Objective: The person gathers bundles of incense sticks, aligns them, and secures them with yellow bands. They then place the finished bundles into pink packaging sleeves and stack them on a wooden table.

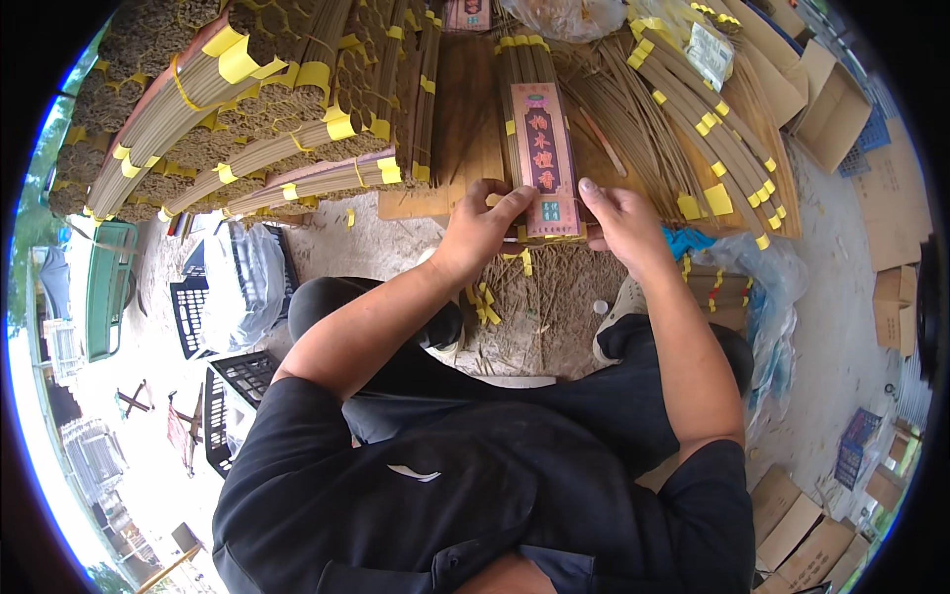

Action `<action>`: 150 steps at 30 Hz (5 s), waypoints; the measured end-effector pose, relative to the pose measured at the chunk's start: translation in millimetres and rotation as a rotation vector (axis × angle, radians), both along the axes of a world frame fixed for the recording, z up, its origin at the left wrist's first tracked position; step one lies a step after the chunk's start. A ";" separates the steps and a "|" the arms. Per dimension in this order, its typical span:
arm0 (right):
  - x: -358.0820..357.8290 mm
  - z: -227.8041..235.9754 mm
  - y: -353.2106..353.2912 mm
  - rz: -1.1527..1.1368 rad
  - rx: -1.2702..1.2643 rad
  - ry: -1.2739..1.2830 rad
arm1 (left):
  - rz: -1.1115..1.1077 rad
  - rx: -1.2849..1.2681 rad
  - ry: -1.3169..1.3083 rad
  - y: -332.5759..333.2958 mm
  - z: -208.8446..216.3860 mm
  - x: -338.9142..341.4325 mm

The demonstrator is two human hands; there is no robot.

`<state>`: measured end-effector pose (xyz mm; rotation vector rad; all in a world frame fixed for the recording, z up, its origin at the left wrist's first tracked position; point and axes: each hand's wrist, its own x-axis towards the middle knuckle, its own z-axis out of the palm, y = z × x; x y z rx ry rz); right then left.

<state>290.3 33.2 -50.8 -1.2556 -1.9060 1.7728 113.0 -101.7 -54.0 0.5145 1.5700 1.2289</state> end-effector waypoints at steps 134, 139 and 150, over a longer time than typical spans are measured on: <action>-360.9 374.0 119.4 -0.002 0.391 0.334 | 0.339 0.039 0.712 -37.6 410.5 -430.7; -334.9 371.4 127.2 0.001 0.357 0.381 | 0.353 -0.107 0.916 -40.0 416.8 -411.9; -105.0 195.7 128.8 -0.471 0.232 0.881 | 0.505 0.670 0.824 -99.5 442.9 -173.3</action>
